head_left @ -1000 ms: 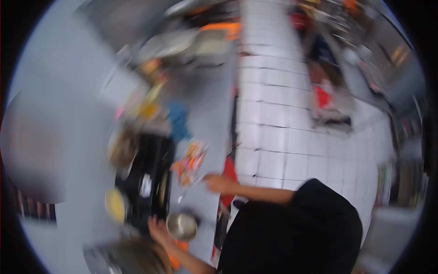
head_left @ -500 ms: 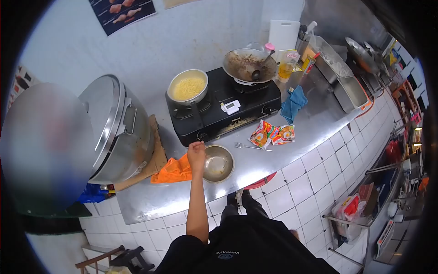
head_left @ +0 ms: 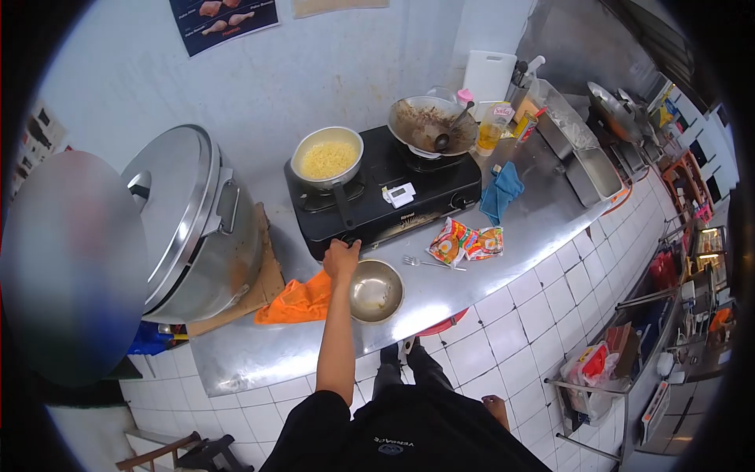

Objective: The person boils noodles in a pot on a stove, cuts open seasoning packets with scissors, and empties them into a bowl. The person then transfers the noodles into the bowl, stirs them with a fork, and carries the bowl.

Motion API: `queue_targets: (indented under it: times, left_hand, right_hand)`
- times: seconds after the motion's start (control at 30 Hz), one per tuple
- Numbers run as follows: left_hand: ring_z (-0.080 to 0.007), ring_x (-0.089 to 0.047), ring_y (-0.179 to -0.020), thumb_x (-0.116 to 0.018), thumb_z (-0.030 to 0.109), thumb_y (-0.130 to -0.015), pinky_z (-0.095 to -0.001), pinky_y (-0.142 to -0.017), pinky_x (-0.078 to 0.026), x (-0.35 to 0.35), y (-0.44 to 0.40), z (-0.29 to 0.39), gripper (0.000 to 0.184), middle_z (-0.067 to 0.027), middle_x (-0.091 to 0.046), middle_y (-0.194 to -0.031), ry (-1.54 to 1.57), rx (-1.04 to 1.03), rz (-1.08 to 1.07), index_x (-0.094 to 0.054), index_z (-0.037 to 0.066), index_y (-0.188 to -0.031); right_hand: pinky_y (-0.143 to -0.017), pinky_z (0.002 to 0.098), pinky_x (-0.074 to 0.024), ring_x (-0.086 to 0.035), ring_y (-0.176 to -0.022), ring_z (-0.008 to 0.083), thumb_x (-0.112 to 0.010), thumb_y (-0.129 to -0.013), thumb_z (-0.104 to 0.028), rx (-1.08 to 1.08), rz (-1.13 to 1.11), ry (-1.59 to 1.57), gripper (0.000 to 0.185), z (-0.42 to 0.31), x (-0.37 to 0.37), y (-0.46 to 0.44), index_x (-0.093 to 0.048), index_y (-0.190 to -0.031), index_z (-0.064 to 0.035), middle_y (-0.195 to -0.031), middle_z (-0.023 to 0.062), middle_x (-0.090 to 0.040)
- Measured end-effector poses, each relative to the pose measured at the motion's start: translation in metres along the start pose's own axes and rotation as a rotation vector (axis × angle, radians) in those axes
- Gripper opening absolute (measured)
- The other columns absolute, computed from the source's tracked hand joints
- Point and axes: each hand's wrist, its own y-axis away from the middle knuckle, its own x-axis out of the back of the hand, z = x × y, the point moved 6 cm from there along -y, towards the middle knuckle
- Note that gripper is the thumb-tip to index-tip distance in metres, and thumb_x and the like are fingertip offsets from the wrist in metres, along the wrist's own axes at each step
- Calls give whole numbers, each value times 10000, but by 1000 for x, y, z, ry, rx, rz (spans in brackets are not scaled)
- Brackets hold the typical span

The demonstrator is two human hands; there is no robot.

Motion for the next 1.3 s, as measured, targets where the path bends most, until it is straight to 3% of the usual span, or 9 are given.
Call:
queue_targets:
  times: [0.27, 0.37, 0.4, 0.47, 0.57, 0.7, 0.87, 1.13, 1.3]
  left_hand:
    - [-356, -653, -947, -772, 198, -720, -489, -790, -501, -25, 2, 13, 288, -92, -664, -1008, -209, -279, 243, -645, 134, -971]
    - [-361, -626, -927, -696, 90, -729, -504, -761, -475, -28, 15, 21, 316, -105, -645, -1001, -234, -467, 314, -623, 133, -1033]
    - [-371, -620, -928, -676, 98, -767, -508, -762, -469, -27, 16, 20, 326, -124, -642, -1005, -265, -487, 320, -614, 122, -1086]
    - [-388, -614, -952, -718, 267, -831, -524, -777, -468, -7, 35, 31, 386, -162, -649, -1032, -272, -412, 256, -585, 68, -1133]
    - [-397, -599, -930, -726, 309, -841, -493, -756, -465, 6, 61, 41, 386, -191, -633, -1015, -156, -655, 365, -574, 11, -1034]
    - [-398, -585, -737, -628, 179, -899, -467, -680, -443, -28, 119, 46, 205, -205, -615, -782, 51, -742, -17, -600, -22, -869]
    - [-387, -585, -675, -593, 212, -930, -463, -659, -456, -92, 279, 49, 310, -225, -628, -749, 69, -896, -682, -622, -54, -773]
    - [-276, -629, -601, -653, 151, -898, -385, -554, -475, -153, 488, 106, 195, -137, -623, -673, 139, -1318, -1162, -556, 1, -977]
    - [-117, -522, -538, -576, 210, -969, -310, -512, -413, -259, 552, 134, 311, -74, -571, -574, 108, -1257, -1260, -668, -25, -785]
  right_hand:
    - [-676, 343, -564, -705, -737, 224, -618, -861, -158, -149, -20, 121, 219, 11, -5, 35, -716, -976, 0, -898, 196, -724]
    - [-852, 390, -545, -697, -929, 300, -629, -836, -239, -174, -15, 245, 222, 75, -21, 39, -751, -940, -85, -989, 131, -734]
    - [-851, 406, -545, -683, -945, 327, -588, -844, -289, 17, -143, 554, 265, 87, -34, 39, -750, -913, -91, -994, 135, -725]
    - [-827, 452, -538, -670, -932, 364, -543, -843, -337, -268, -63, 315, 324, 106, -44, 53, -739, -895, -84, -984, 168, -705]
    - [-836, 459, -532, -672, -947, 371, -545, -840, -353, -201, -100, 432, 354, 132, -69, 48, -741, -919, -69, -991, 185, -705]
    - [-877, 462, -519, -659, -994, 372, -570, -823, -387, -357, 2, 166, 395, 109, -75, 62, -735, -981, -65, -1044, 182, -700]
    - [-852, 439, -526, -668, -971, 345, -632, -787, -373, -285, 105, 98, 374, 127, -85, 35, -735, -977, -68, -1026, 164, -708]
    - [-820, 443, -535, -682, -907, 345, -616, -796, -402, -303, 306, -228, 346, 192, -55, 110, -757, -858, -93, -933, 160, -721]
    - [-809, 446, -550, -698, -924, 328, -618, -762, -374, -524, 436, -341, 381, 329, -80, 168, -757, -951, -74, -976, 160, -726]
